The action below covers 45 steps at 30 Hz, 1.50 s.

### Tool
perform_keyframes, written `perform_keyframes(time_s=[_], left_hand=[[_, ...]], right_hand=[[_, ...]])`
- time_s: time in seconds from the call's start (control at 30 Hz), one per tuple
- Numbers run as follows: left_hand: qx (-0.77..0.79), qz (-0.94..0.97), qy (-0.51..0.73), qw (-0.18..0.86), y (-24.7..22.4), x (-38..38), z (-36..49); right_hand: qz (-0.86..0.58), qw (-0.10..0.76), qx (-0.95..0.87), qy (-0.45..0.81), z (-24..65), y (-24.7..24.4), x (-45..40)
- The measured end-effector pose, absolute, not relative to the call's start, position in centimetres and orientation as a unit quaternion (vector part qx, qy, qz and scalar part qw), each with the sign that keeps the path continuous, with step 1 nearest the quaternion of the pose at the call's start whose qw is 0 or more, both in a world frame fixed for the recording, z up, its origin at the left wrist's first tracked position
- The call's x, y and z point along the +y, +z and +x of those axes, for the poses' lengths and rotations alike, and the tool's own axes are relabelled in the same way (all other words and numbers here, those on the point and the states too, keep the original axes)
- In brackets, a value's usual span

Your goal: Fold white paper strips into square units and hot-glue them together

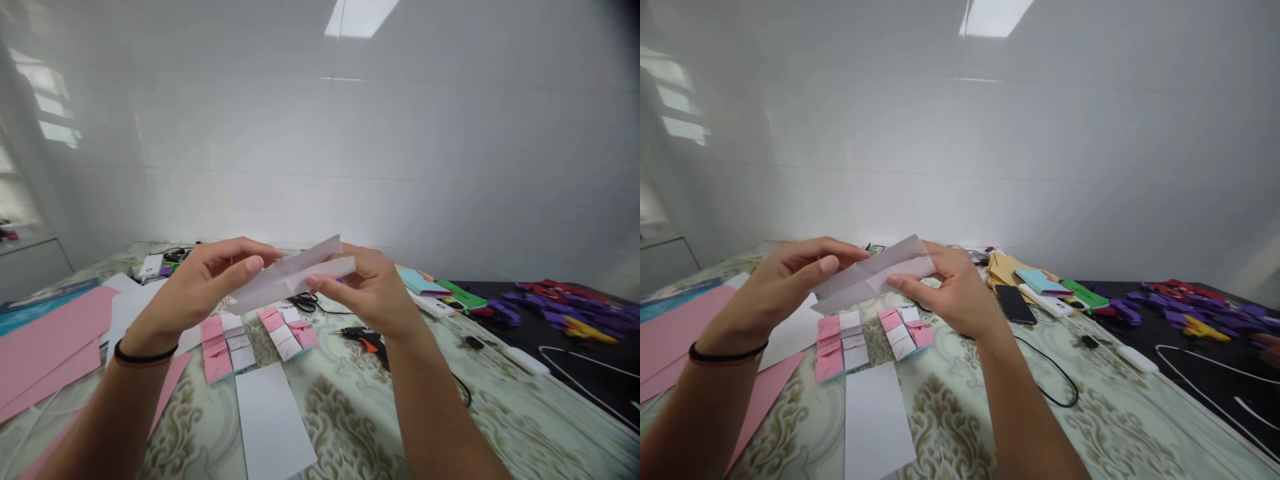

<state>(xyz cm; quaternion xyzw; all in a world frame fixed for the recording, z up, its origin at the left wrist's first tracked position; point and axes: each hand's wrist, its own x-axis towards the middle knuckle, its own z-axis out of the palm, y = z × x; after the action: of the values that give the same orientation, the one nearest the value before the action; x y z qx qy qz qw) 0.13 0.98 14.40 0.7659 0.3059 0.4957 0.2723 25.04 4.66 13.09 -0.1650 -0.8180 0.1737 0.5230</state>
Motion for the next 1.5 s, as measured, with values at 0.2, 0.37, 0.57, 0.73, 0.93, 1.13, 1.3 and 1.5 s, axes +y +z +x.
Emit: perform_keyframes(time_s=[0.2,0.37,0.57,0.73,0.93,1.13,1.3,1.5], left_hand=[[0.376,0.791,0.439,0.202,14.6,0.1,1.5],[0.405,0.787,0.427,0.185,14.6,0.0,2.4],[0.406,0.777,0.438,0.196,14.4,0.1,3.0],[0.412,0.731,0.497,0.221,14.0,0.5,2.5],[0.387,0.727,0.51,0.247,13.8,0.9,2.2],[0.355,0.763,0.463,0.278,13.6,1.1,2.5],[0.353,0.755,0.478,0.278,13.9,0.4,2.7],[0.36,0.726,0.533,0.243,13.9,0.2,2.6]], right_hand=[[-0.22,0.519,-0.813,0.148,24.6,13.2,4.6],[-0.234,0.521,-0.814,0.105,24.4,13.2,4.3],[-0.256,0.521,-0.803,0.138,24.0,13.2,3.8],[-0.209,0.57,-0.718,0.34,23.6,12.8,4.4],[-0.197,0.546,-0.731,0.359,23.7,12.7,5.0],[-0.226,0.551,-0.731,0.333,23.8,12.9,4.6],[-0.237,0.534,-0.743,0.326,24.1,12.8,4.6],[-0.252,0.503,-0.769,0.303,24.2,13.0,4.0]])
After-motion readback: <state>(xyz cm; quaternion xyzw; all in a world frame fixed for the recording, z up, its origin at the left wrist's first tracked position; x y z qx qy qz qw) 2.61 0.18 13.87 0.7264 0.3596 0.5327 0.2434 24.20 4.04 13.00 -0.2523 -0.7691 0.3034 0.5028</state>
